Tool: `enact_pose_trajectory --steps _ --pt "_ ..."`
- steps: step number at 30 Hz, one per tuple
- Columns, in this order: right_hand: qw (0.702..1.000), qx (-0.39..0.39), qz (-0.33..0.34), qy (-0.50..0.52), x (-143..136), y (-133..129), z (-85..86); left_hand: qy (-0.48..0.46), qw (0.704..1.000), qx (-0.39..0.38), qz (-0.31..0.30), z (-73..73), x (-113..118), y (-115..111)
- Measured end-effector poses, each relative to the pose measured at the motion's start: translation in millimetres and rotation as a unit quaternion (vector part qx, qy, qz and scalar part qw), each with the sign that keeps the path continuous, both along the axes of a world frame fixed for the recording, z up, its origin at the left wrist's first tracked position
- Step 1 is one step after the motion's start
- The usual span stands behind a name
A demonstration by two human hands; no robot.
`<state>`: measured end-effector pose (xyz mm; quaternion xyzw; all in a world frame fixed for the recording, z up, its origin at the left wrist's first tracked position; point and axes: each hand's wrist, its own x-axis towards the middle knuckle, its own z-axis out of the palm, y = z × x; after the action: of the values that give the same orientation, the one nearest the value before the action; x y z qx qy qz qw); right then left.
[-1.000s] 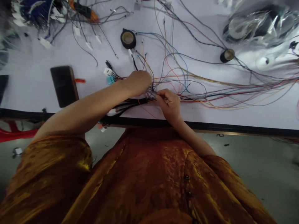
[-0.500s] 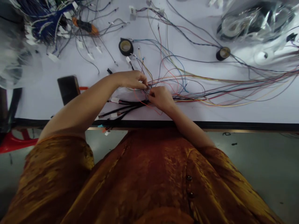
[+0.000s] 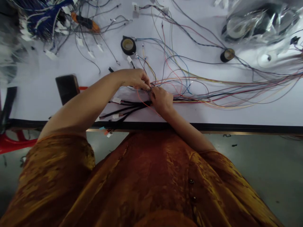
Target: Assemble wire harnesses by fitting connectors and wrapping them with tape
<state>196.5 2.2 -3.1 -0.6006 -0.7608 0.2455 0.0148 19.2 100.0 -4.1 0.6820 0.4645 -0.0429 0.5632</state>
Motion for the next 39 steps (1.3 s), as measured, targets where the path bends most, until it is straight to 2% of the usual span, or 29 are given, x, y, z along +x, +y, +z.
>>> enact_pose_trajectory --steps 4,7,10,12,14,16,19,21,23,24,26,28,30,33,35,37,39 --pt "1.0 -0.011 -0.012 0.013 -1 -1 -0.5 -0.02 0.999 0.022 0.031 -9.1 -3 -5" --pt "0.997 0.005 -0.024 0.067 5 -2 -0.1 -0.042 0.995 0.066 0.06 -8.7 -5 -12" --pt "0.977 0.094 -0.029 0.191 15 9 -4.9 -0.066 0.976 0.178 0.101 3.6 -6 -22" --pt "0.956 0.132 -0.016 0.26 20 26 -11.4 -0.079 0.947 0.283 0.131 15.7 -5 -30" --pt "0.949 0.116 0.016 0.293 20 46 -18.2 -0.09 0.917 0.357 0.156 26.0 -3 -38" --pt "0.947 0.085 0.046 0.307 17 63 -22.7 -0.103 0.9 0.386 0.172 30.1 -1 -48" --pt "0.938 0.07 0.045 0.337 10 76 -22.5 -0.099 0.879 0.419 0.205 19.5 3 -69" --pt "0.925 0.056 0.01 0.376 7 77 -18.5 -0.065 0.864 0.442 0.232 2.7 8 -83" --pt "0.902 0.011 -0.05 0.429 6 76 -13.5 -0.022 0.862 0.442 0.247 -16.3 14 -94" --pt "0.881 -0.025 -0.089 0.464 6 76 -11.3 -0.006 0.865 0.436 0.249 -25.0 16 -98" --pt "0.821 -0.097 -0.173 0.535 6 79 -7.8 0.012 0.87 0.426 0.249 -37.8 20 -103" --pt "0.766 -0.137 -0.237 0.582 8 86 -6.0 0.012 0.871 0.425 0.245 -44.0 23 -106" --pt "0.738 -0.148 -0.267 0.602 11 94 -5.5 0.01 0.872 0.43 0.234 -44.9 24 -107" --pt "0.718 -0.169 -0.272 0.618 15 101 -5.1 0.01 0.87 0.439 0.224 -43.2 25 -110" --pt "0.715 -0.187 -0.27 0.618 14 102 -3.2 0.011 0.871 0.441 0.217 -42.9 25 -110" --pt "0.726 -0.189 -0.261 0.607 8 101 1.2 0.015 0.88 0.43 0.199 -43.7 27 -109" --pt "0.753 -0.164 -0.224 0.596 -3 99 8.1 0.019 0.895 0.408 0.178 -44.6 29 -107"
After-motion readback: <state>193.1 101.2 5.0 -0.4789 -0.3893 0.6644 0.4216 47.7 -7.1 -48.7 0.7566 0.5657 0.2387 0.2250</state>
